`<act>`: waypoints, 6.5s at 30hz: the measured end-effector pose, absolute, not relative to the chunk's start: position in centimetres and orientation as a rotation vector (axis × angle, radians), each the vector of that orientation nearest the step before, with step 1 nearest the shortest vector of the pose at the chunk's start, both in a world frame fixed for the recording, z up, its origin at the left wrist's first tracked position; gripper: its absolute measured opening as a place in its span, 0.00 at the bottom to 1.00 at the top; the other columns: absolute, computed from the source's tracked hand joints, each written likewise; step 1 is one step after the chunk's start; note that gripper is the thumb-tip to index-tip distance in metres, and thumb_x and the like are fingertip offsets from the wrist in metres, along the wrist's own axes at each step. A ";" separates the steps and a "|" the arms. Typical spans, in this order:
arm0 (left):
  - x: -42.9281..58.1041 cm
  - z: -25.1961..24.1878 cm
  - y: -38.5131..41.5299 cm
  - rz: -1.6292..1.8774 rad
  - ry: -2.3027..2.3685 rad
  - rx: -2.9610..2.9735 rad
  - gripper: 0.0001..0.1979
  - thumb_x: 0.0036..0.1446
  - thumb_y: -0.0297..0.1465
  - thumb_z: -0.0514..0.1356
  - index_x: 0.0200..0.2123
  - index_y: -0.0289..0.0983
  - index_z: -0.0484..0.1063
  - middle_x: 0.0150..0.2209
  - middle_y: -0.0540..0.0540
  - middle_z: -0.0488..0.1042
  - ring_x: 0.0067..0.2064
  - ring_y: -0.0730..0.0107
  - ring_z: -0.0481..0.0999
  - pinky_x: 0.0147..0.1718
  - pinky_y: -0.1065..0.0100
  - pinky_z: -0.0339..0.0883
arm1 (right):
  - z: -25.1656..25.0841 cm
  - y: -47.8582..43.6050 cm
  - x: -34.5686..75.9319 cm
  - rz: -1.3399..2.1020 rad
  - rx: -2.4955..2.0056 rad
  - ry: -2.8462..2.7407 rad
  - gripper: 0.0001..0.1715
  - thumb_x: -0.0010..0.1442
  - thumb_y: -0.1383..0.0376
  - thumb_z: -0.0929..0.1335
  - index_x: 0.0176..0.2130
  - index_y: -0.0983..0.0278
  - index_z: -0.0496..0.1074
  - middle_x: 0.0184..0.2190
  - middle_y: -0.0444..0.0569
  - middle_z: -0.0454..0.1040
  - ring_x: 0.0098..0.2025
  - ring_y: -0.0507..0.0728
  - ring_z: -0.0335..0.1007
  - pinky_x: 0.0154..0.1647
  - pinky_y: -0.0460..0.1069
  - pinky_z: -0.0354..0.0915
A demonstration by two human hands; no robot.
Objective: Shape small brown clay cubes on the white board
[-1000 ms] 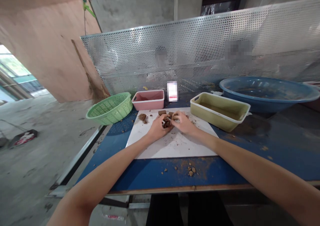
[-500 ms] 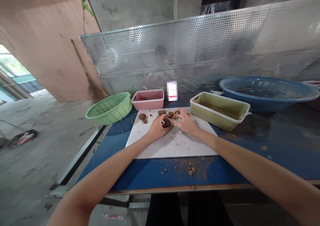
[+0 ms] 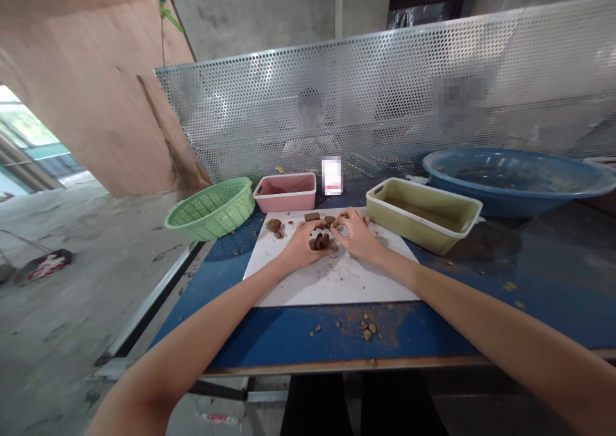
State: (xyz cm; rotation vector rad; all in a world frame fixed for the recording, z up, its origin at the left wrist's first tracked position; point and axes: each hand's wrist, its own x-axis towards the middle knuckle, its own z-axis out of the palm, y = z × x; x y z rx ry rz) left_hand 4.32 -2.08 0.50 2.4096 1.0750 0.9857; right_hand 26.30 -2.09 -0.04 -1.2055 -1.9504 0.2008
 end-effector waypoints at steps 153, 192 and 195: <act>2.8 1.5 -4.2 1.019 0.849 2.766 0.39 0.65 0.31 0.68 0.74 0.44 0.54 0.68 0.34 0.71 0.70 0.45 0.70 0.67 0.39 0.69 | -0.2 -2.9 26.5 -0.017 -1.022 -2.242 0.20 0.62 0.65 0.75 0.54 0.55 0.79 0.58 0.53 0.75 0.61 0.70 0.68 0.60 0.67 0.60; 3.1 1.6 -4.0 1.256 1.054 2.603 0.35 0.59 0.37 0.74 0.67 0.42 0.66 0.60 0.38 0.78 0.62 0.48 0.78 0.62 0.43 0.73 | 0.2 -3.3 27.3 0.096 -0.936 -2.133 0.55 0.59 0.70 0.67 0.78 0.48 0.49 0.65 0.57 0.63 0.68 0.74 0.59 0.65 0.71 0.57; 3.0 1.4 -3.8 1.260 1.055 2.689 0.33 0.62 0.34 0.71 0.67 0.43 0.64 0.60 0.39 0.78 0.63 0.49 0.76 0.62 0.41 0.72 | 0.8 -3.6 27.7 -0.027 -0.914 -2.177 0.52 0.62 0.72 0.66 0.77 0.40 0.54 0.64 0.53 0.64 0.65 0.72 0.60 0.64 0.70 0.58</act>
